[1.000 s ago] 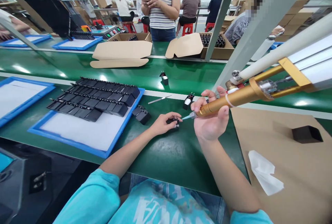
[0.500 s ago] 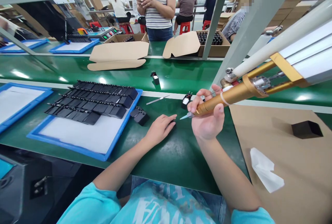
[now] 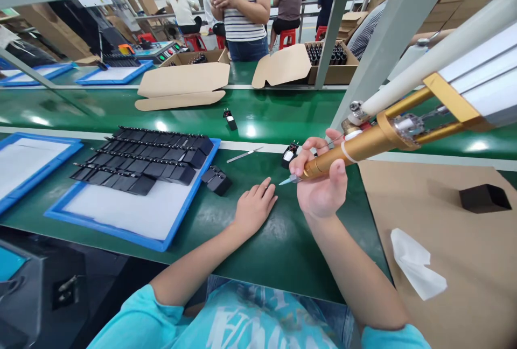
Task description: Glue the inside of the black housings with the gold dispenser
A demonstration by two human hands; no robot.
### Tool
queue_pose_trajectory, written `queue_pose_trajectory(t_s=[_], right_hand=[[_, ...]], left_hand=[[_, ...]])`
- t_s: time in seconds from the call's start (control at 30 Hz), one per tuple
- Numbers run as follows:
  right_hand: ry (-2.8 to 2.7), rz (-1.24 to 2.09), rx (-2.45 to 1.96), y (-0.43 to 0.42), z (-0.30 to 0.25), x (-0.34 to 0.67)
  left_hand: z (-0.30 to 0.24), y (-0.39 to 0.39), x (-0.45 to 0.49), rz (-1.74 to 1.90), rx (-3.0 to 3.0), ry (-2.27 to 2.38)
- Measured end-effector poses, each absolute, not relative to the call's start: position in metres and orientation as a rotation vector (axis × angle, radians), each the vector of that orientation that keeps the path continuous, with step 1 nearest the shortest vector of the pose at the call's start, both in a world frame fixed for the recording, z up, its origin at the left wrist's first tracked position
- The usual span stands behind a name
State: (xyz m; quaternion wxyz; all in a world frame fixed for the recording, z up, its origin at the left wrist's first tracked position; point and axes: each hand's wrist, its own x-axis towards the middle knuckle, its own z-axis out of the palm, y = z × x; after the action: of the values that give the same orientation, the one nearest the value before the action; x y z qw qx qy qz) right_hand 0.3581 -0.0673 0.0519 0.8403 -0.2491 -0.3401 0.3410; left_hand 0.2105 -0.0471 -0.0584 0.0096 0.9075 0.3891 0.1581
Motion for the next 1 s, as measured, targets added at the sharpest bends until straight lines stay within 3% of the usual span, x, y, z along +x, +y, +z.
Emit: queue_pose_trajectory(t_s=[0.27, 0.63, 0.77, 0.87, 1.0], right_hand=[[-0.702, 0.729, -0.534, -0.069, 0.056, 0.359], [-0.667, 0.754, -0.495, -0.071, 0.057, 0.36], [-0.662, 0.746, -0.506, -0.07, 0.056, 0.362], [-0.674, 0.73, -0.497, -0.07, 0.054, 0.363], [-0.673, 0.73, -0.504, -0.069, 0.051, 0.365]], left_hand=[[-0.059, -0.042, 0.203, 0.396, 2.861, 1.127], [-0.043, -0.002, 0.137, 0.565, 2.87, 1.472], [-0.005, 0.078, 0.14, 0.629, 2.643, 1.513], [0.022, 0.166, 0.152, 0.455, 2.196, 1.96], [0.034, 0.24, 0.165, 0.356, 1.951, 2.118]])
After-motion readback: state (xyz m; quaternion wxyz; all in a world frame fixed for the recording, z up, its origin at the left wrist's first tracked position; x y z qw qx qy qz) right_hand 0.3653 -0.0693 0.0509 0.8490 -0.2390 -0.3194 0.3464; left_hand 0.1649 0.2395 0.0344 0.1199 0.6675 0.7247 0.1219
